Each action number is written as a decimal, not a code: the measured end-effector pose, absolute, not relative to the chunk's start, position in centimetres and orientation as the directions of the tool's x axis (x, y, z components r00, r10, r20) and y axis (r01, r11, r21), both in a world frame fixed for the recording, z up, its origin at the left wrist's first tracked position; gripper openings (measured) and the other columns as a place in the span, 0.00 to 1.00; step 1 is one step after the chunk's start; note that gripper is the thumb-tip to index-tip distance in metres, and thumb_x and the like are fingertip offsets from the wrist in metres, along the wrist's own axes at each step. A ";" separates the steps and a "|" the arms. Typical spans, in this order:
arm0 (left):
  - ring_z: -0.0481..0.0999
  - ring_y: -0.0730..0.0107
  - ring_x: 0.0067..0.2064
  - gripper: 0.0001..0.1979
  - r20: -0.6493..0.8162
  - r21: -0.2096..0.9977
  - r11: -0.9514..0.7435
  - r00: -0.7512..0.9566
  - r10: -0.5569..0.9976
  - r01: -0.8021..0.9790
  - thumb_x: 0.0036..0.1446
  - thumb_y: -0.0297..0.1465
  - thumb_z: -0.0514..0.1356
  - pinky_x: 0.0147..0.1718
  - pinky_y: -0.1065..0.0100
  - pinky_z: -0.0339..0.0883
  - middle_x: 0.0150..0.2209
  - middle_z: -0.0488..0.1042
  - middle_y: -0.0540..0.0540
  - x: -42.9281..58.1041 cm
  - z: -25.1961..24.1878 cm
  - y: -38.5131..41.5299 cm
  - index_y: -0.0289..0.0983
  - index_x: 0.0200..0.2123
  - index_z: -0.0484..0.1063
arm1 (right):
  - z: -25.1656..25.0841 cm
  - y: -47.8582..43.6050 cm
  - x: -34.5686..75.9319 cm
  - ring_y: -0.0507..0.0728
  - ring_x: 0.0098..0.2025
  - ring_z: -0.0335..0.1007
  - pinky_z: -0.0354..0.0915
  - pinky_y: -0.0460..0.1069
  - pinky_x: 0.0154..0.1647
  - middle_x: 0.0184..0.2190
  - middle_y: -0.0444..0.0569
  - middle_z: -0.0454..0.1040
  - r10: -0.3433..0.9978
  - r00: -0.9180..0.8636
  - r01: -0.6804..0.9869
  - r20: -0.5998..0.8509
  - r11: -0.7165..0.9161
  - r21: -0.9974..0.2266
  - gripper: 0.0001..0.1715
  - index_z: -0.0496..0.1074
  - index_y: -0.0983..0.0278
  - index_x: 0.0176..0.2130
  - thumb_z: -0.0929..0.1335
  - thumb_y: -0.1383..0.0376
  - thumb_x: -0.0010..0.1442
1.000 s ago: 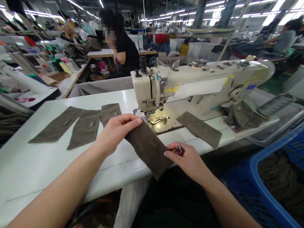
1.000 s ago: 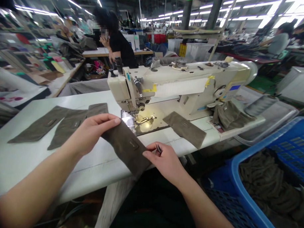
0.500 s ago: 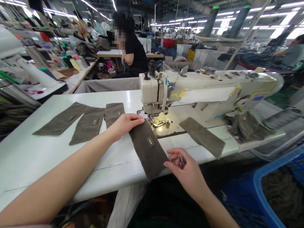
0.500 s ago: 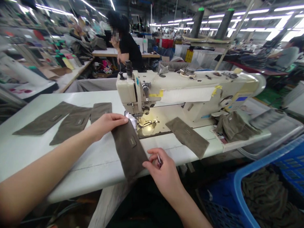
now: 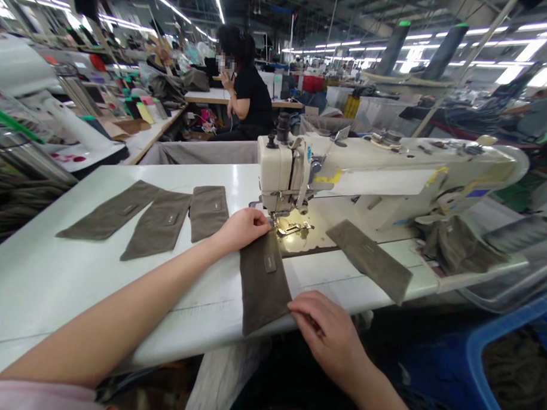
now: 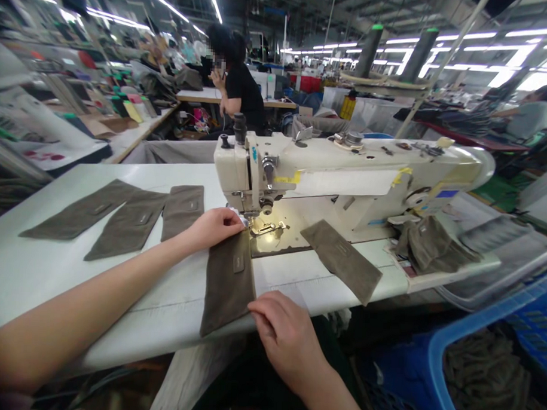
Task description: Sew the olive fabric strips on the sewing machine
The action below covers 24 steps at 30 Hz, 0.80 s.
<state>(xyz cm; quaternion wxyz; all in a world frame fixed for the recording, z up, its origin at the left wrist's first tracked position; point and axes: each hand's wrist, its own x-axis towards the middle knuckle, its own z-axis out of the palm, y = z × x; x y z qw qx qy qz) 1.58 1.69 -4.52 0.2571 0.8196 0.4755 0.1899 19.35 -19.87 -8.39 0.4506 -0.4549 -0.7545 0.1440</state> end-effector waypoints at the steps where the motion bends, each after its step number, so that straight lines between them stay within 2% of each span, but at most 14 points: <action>1: 0.73 0.67 0.29 0.08 0.061 0.598 -0.414 0.476 0.878 0.687 0.52 0.34 0.61 0.30 0.68 0.61 0.26 0.75 0.50 1.6 -4.5 1.7 0.38 0.24 0.73 | -8.4 -19.9 19.4 0.54 0.41 0.75 0.70 0.48 0.43 0.38 0.50 0.77 0.807 -0.192 0.570 0.558 0.555 -0.606 0.12 0.72 0.63 0.46 0.66 0.76 0.66; 4: 0.73 0.67 0.30 0.08 0.056 0.582 -0.409 0.467 0.883 0.703 0.52 0.35 0.61 0.29 0.68 0.60 0.27 0.76 0.49 1.8 -4.6 1.6 0.38 0.25 0.74 | -8.3 -19.9 19.3 0.55 0.39 0.74 0.71 0.48 0.41 0.37 0.50 0.76 0.803 -0.194 0.613 0.563 0.547 -0.569 0.11 0.73 0.63 0.44 0.66 0.76 0.65; 10: 0.73 0.64 0.31 0.11 0.048 0.541 -0.371 0.413 0.909 0.755 0.53 0.38 0.60 0.29 0.67 0.58 0.28 0.76 0.48 2.1 -4.2 1.4 0.39 0.24 0.72 | -8.0 -20.0 19.2 0.56 0.40 0.74 0.70 0.49 0.41 0.40 0.51 0.75 0.863 -0.218 0.688 0.455 0.467 -0.556 0.12 0.74 0.62 0.45 0.64 0.73 0.67; 24: 0.75 0.62 0.32 0.10 0.030 0.512 -0.349 0.390 0.920 0.785 0.52 0.38 0.59 0.29 0.66 0.59 0.29 0.78 0.47 2.2 -3.9 1.4 0.39 0.27 0.75 | -7.7 -19.8 19.2 0.55 0.38 0.74 0.68 0.48 0.40 0.39 0.50 0.76 0.872 -0.245 0.709 0.424 0.459 -0.536 0.11 0.73 0.62 0.43 0.63 0.73 0.66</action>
